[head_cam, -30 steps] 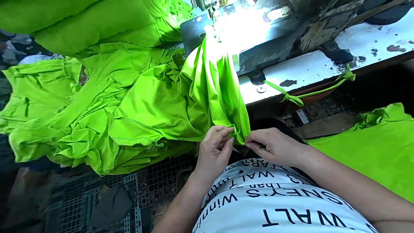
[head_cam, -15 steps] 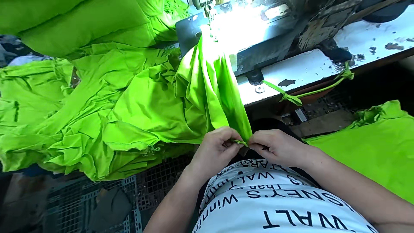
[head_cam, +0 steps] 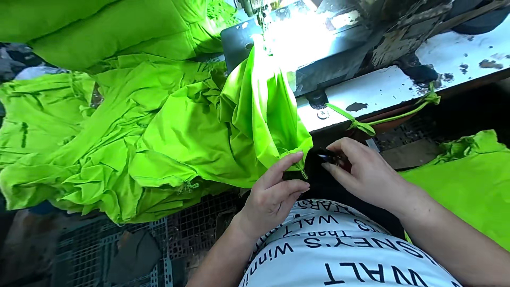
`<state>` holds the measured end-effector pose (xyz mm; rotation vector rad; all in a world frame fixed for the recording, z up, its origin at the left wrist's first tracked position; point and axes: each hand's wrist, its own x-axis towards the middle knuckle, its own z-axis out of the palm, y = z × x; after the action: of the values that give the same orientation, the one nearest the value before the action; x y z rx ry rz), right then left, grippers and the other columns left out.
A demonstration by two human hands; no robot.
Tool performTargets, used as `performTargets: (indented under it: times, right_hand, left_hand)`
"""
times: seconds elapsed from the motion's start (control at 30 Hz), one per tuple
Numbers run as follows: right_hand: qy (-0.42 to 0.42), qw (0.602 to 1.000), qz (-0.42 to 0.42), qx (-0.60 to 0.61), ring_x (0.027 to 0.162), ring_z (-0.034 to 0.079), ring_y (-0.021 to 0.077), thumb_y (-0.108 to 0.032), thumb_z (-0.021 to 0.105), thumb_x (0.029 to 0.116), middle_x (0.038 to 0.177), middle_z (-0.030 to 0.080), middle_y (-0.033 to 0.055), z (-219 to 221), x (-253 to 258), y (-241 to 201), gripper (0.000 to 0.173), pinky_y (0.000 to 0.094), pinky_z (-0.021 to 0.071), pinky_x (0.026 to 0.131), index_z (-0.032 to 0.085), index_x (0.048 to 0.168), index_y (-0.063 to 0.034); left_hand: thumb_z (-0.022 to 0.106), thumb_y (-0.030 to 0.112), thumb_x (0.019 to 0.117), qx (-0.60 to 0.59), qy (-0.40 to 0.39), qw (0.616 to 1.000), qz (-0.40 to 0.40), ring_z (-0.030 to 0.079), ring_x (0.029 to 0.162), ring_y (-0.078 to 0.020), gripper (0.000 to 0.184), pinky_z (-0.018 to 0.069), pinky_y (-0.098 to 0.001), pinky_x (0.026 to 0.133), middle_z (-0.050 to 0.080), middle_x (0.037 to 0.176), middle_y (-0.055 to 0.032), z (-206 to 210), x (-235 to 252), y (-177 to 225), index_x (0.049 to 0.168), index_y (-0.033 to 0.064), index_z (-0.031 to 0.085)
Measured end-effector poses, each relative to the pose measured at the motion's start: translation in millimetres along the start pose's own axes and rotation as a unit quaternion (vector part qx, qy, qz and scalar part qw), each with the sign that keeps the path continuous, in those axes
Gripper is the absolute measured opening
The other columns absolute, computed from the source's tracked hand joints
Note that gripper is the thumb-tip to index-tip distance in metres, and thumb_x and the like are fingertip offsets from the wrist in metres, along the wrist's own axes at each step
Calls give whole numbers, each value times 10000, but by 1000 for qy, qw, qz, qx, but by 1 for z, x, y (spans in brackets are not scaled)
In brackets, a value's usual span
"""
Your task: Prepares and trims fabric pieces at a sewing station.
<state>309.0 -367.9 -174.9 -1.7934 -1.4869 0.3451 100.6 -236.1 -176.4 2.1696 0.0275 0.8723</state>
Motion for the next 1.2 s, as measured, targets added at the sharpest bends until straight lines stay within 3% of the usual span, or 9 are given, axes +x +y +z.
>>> performTargets:
  times: [0.13, 0.27, 0.33, 0.53, 0.8, 0.93, 1.0, 1.07, 1.2]
  right_hand:
    - [52, 994, -90, 24, 770, 586, 41, -247, 650, 972, 936, 650, 56, 7, 0, 5, 256, 149, 514, 696, 691, 1084, -21]
    - [47, 990, -126, 40, 825, 611, 43, -248, 651, 983, 970, 672, 65, 13, -1, 3, 252, 141, 520, 754, 694, 1091, -25]
    - [47, 989, -134, 34, 843, 624, 58, -239, 646, 985, 980, 683, 69, 14, -2, 4, 242, 156, 528, 771, 697, 1090, -28]
    - [122, 967, -222, -11, 959, 673, 156, -201, 641, 1016, 981, 706, 89, 17, -2, 4, 163, 265, 549, 876, 691, 1088, -64]
    - [144, 944, -296, -30, 910, 658, 185, -119, 580, 1027, 952, 702, 92, 21, 7, -7, 135, 284, 532, 834, 677, 1100, -61]
    - [123, 953, -276, 9, 928, 672, 160, -131, 601, 1033, 943, 712, 86, 18, 8, -6, 123, 264, 541, 865, 695, 1054, -54]
    - [120, 958, -258, 31, 959, 676, 125, -161, 619, 1031, 959, 714, 78, 10, 10, -1, 140, 234, 546, 895, 700, 1050, -47]
    - [116, 959, -252, 50, 956, 664, 90, -171, 622, 1028, 959, 704, 81, -6, 18, 4, 158, 193, 538, 890, 686, 1065, -31]
    - [123, 967, -214, 62, 695, 507, -19, -330, 665, 998, 808, 615, 21, -39, 56, 14, 366, 109, 426, 623, 681, 1141, 7]
  left_hand:
    - [605, 40, 1013, 114, 42, 992, 20, 665, 1199, -148, 246, 558, -271, 1006, 681, 1292, -139, 3, 3, -1, 1259, 27, 608]
    - [680, 79, 988, 158, 91, 983, 36, 710, 1069, -140, 133, 585, -244, 912, 732, 1144, -136, 5, 7, -3, 1105, 19, 703]
    - [667, 76, 996, 124, 91, 987, 34, 690, 1100, -135, 94, 582, -251, 934, 710, 1185, -124, 5, 8, 0, 1067, 42, 718]
    - [698, 108, 984, -14, 48, 998, 28, 574, 1335, -186, 105, 527, -355, 1093, 519, 1520, -122, 7, 6, 4, 1083, 98, 730]
    - [708, 111, 977, -74, 6, 997, 8, 569, 1346, -200, 75, 522, -360, 1101, 418, 1586, -199, 15, 10, 5, 1033, 78, 745]
    - [704, 147, 985, -37, -31, 999, 1, 532, 1381, -210, 99, 482, -358, 1135, 411, 1581, -227, 7, 10, 6, 1057, 91, 743]
    - [657, 166, 1013, 95, -53, 994, -19, 581, 1328, -207, 248, 511, -340, 1090, 489, 1532, -201, -16, 9, 8, 1254, 112, 683]
    - [576, 108, 1014, 276, -65, 958, -40, 683, 1189, -217, 365, 574, -370, 980, 630, 1407, -151, -60, 14, 13, 1374, 70, 623]
    - [575, 115, 980, 443, -9, 896, -28, 725, 1030, -248, 274, 597, -437, 901, 731, 1147, -151, -190, 43, 73, 1198, 19, 710]
